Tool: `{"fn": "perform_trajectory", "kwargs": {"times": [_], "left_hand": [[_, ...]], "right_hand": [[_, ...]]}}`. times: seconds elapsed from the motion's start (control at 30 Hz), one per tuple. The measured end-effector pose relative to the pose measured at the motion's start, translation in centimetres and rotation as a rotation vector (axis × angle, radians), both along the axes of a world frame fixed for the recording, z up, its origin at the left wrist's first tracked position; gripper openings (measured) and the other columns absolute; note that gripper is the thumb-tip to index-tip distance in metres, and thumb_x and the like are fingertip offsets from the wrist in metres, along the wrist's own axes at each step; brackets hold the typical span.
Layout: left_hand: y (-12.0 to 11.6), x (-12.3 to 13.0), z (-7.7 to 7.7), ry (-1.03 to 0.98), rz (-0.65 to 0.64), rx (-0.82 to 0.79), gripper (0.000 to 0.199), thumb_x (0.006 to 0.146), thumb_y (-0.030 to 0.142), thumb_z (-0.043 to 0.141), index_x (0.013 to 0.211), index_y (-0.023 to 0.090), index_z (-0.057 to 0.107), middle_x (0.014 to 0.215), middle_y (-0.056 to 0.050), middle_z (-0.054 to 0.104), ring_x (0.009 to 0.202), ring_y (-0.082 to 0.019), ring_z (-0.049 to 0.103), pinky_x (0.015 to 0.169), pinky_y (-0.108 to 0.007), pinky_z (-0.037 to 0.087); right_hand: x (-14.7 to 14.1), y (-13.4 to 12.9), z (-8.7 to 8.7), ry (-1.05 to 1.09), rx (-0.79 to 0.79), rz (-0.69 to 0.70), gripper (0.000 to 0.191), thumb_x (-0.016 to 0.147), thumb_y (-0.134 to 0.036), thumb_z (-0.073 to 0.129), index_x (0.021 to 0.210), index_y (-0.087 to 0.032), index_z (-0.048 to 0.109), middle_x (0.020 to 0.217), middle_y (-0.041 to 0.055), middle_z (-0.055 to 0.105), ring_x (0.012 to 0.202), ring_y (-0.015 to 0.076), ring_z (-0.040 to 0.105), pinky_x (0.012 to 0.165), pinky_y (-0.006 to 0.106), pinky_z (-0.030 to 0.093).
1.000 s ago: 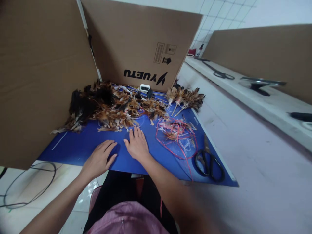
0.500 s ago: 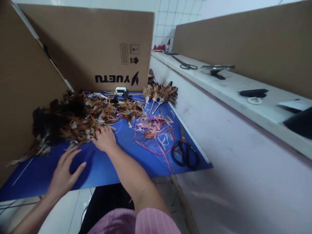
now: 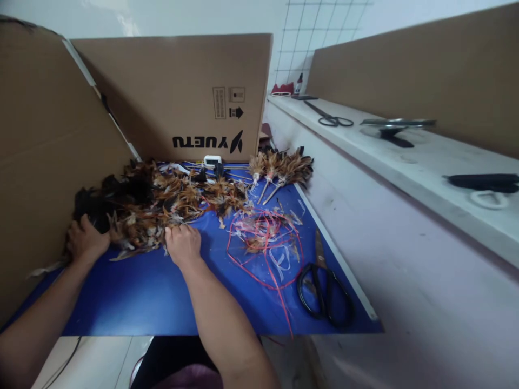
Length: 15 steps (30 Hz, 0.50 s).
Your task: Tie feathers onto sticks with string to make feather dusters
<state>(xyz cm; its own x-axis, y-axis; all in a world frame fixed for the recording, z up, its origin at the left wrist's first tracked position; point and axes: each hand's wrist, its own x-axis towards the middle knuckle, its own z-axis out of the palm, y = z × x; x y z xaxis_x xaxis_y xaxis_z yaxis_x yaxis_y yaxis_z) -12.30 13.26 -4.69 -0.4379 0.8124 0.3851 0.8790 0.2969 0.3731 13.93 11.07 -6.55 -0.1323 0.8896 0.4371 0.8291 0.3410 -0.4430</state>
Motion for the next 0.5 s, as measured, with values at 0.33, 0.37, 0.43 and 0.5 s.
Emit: {"fn": "perform_trajectory", "kwargs": {"times": [0.33, 0.37, 0.43, 0.5], "left_hand": [[0.3, 1.8, 0.8, 0.128, -0.144, -0.277, 0.070, 0.087, 0.040, 0.046, 0.144, 0.004, 0.025, 0.119, -0.028, 0.056, 0.102, -0.039, 0.058, 0.083, -0.052, 0.044], [0.4, 1.8, 0.9, 0.112, -0.171, -0.285, 0.069, 0.086, 0.038, 0.048, 0.143, 0.005, 0.028, 0.119, -0.025, 0.057, 0.100, -0.036, 0.059, 0.083, -0.050, 0.044], [0.6, 1.7, 1.3, 0.069, -0.182, -0.269, 0.065, 0.084, 0.035, 0.052, 0.140, 0.006, 0.036, 0.120, -0.022, 0.057, 0.100, -0.033, 0.059, 0.085, -0.048, 0.045], [0.6, 1.9, 1.8, 0.055, -0.132, -0.189, 0.059, 0.083, 0.033, 0.052, 0.135, 0.005, 0.042, 0.124, -0.022, 0.055, 0.106, -0.034, 0.056, 0.088, -0.049, 0.044]], "right_hand": [[-0.3, 0.1, -0.1, 0.028, 0.039, 0.026, 0.042, 0.099, -0.037, 0.031, 0.086, -0.019, 0.066, 0.088, 0.0067, 0.068, 0.086, 0.0175, 0.061, 0.080, 0.029, 0.039], [-0.1, 0.2, 0.0, 0.037, 0.051, 0.023, 0.041, 0.099, -0.036, 0.032, 0.086, -0.018, 0.066, 0.088, 0.0070, 0.067, 0.086, 0.0173, 0.060, 0.080, 0.028, 0.039], [0.2, 0.2, 0.3, 0.066, 0.076, 0.012, 0.039, 0.099, -0.035, 0.033, 0.085, -0.018, 0.065, 0.087, 0.0072, 0.066, 0.084, 0.0165, 0.060, 0.079, 0.027, 0.039], [0.7, 0.4, 0.5, 0.125, 0.102, -0.016, 0.037, 0.099, -0.034, 0.032, 0.089, -0.018, 0.064, 0.088, 0.0073, 0.065, 0.084, 0.0159, 0.060, 0.079, 0.026, 0.039]]}}
